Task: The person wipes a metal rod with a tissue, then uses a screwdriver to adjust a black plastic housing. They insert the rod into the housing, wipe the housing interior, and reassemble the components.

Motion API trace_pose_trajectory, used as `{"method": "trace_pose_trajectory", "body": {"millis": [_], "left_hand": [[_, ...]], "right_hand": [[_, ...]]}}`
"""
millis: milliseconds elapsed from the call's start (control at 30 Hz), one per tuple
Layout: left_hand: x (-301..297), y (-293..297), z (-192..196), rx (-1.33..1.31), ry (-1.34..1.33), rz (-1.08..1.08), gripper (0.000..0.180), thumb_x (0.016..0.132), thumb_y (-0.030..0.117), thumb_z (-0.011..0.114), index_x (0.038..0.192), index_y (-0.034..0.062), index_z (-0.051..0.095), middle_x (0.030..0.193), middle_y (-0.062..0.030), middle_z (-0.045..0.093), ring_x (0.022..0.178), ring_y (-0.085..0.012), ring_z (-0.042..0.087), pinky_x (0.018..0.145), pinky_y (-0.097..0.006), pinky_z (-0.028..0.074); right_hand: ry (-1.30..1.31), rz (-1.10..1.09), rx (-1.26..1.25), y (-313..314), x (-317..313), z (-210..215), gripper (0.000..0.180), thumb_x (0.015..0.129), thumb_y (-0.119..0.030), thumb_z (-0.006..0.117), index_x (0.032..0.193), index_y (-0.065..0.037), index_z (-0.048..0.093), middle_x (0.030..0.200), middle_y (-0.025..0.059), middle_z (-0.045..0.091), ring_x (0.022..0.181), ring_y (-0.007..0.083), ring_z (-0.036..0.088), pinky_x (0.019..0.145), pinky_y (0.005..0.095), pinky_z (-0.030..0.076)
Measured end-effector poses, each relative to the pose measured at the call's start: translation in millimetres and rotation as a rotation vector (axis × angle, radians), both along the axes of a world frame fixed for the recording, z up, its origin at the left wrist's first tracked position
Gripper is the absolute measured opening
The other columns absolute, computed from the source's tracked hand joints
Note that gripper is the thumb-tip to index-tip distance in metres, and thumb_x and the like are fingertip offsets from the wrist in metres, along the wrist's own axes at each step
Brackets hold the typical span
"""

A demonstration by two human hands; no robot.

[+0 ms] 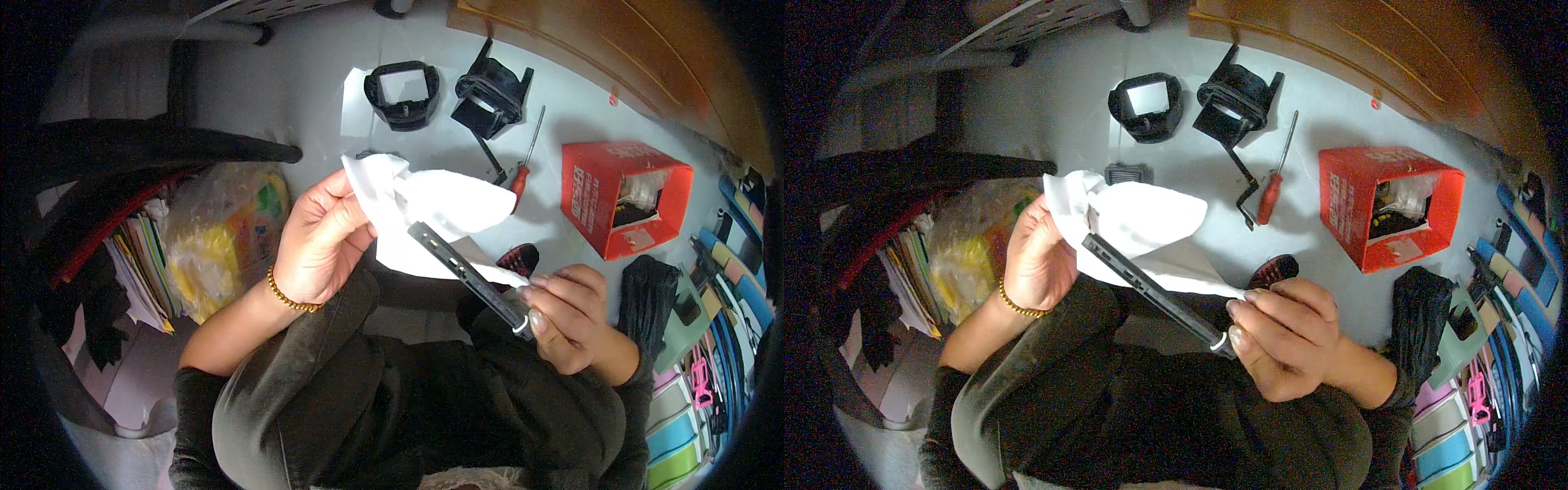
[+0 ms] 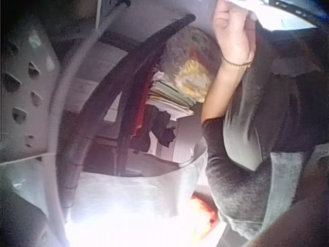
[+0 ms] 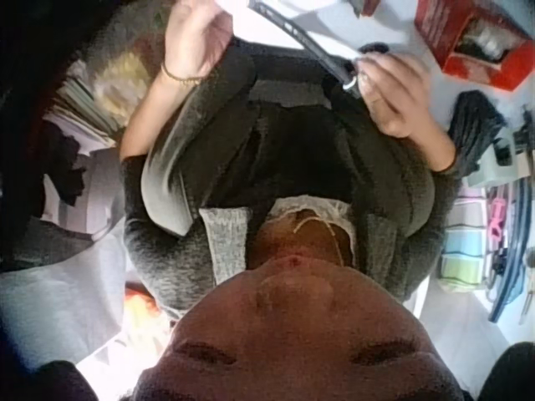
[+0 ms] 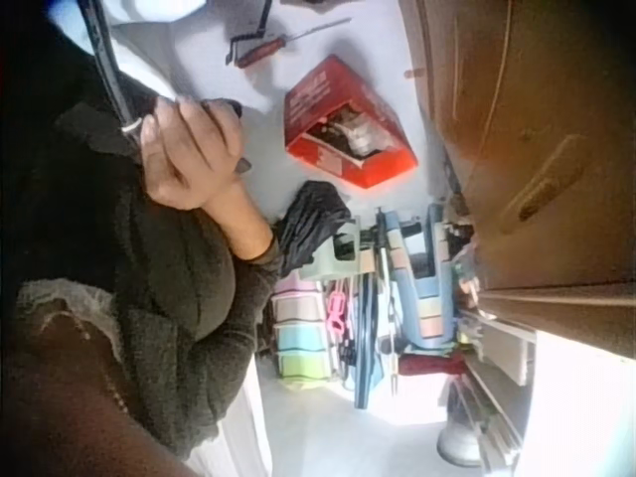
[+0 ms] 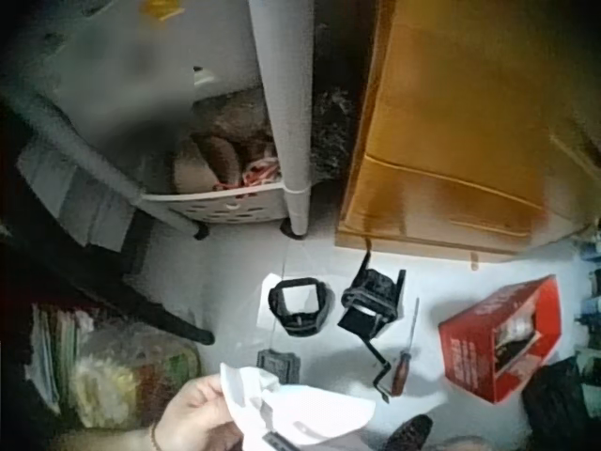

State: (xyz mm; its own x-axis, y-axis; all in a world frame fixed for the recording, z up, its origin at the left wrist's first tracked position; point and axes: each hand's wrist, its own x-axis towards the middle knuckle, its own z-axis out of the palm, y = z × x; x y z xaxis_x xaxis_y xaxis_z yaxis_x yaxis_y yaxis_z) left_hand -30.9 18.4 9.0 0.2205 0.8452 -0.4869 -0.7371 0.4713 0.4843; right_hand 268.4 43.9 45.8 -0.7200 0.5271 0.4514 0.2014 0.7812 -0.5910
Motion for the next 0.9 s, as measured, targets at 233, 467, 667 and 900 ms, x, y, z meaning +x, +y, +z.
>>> {"method": "trace_pose_trajectory", "body": {"millis": [233, 467, 667, 900], "left_hand": [[-1, -5, 5, 0.048, -0.03, -0.007, 0.038, 0.097, 0.015, 0.063, 0.13, -0.0022, 0.057, 0.118, -0.0114, 0.068, 0.107, -0.0178, 0.065, 0.096, -0.034, 0.052], [-2, -6, 12, 0.07, -0.077, -0.046, 0.032, 0.097, 0.011, 0.061, 0.125, -0.0031, 0.06, 0.113, -0.0107, 0.069, 0.103, -0.0168, 0.066, 0.093, -0.033, 0.052], [-9, -11, 16, 0.003, -0.136, -0.081, 0.031, 0.096, 0.008, 0.061, 0.125, -0.0048, 0.059, 0.111, -0.0116, 0.069, 0.1, -0.0165, 0.067, 0.091, -0.033, 0.053], [-4, -11, 23, -0.024, -0.017, -0.134, 0.038, 0.09, 0.002, 0.068, 0.126, -0.0046, 0.058, 0.109, -0.0112, 0.069, 0.096, -0.0152, 0.067, 0.087, -0.031, 0.054]], "right_hand": [[0.032, 0.016, -0.078, -1, 1, -3, 0.024, 0.079, -0.003, 0.068, 0.098, -0.002, 0.054, 0.1, 0.0192, 0.069, 0.091, 0.0309, 0.063, 0.073, 0.0427, 0.054], [0.039, 0.002, -0.081, -5, 2, -3, 0.022, 0.078, -0.002, 0.069, 0.095, -0.001, 0.055, 0.1, 0.0197, 0.069, 0.092, 0.0313, 0.063, 0.074, 0.0431, 0.054], [-0.023, 0.02, -0.06, -4, 4, -2, 0.021, 0.078, -0.004, 0.07, 0.093, -0.004, 0.056, 0.1, 0.0177, 0.07, 0.092, 0.0304, 0.064, 0.074, 0.0422, 0.054], [-0.126, 0.042, 0.093, 0, -1, 2, 0.014, 0.081, -0.009, 0.066, 0.089, -0.011, 0.054, 0.099, 0.0121, 0.071, 0.088, 0.0258, 0.065, 0.075, 0.0384, 0.051]]}}
